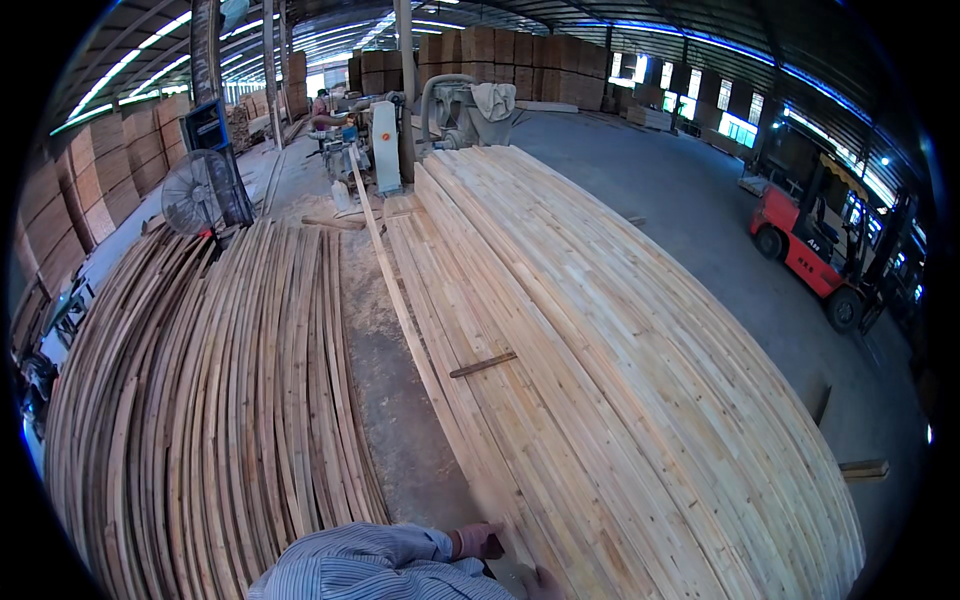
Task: The person repeatedly picks up long, thin wooden planks from a pile and places them onto a larger stack of similar planks. The action is performed by hand, with the person moving back and forth to gather and stack the wood.
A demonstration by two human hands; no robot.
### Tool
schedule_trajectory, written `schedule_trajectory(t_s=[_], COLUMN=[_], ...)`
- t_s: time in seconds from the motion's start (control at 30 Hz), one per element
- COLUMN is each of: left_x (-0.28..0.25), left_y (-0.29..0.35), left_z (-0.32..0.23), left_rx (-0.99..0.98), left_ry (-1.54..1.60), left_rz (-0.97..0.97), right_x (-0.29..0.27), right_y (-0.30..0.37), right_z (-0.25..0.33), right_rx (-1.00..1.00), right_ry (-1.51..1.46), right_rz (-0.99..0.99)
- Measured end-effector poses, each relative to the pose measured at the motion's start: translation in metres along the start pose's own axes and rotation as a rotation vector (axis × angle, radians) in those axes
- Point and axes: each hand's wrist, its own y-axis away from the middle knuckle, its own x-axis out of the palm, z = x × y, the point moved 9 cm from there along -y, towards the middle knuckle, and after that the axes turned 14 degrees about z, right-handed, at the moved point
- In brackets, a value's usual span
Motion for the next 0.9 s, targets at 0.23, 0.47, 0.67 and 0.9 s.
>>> schedule_trajectory(t_s=[0.23,0.47,0.67,0.9], left_x=[-0.011,0.022,0.019,0.038], left_y=[-0.006,0.027,0.047,0.048], left_z=[-0.036,-0.030,-0.030,-0.081], left_rx=[0.101,0.094,0.138,0.305], left_ry=[-0.100,-0.140,-0.249,-0.213], left_rz=[-0.105,-0.079,-0.084,0.015], right_x=[-0.051,-0.083,-0.089,-0.102], right_y=[0.125,0.229,0.301,0.379], right_z=[-0.093,-0.162,-0.211,-0.224], right_rx=[0.419,0.632,0.750,0.757], right_ry=[0.300,0.499,0.624,0.869], right_rz=[0.069,0.010,0.008,0.077])
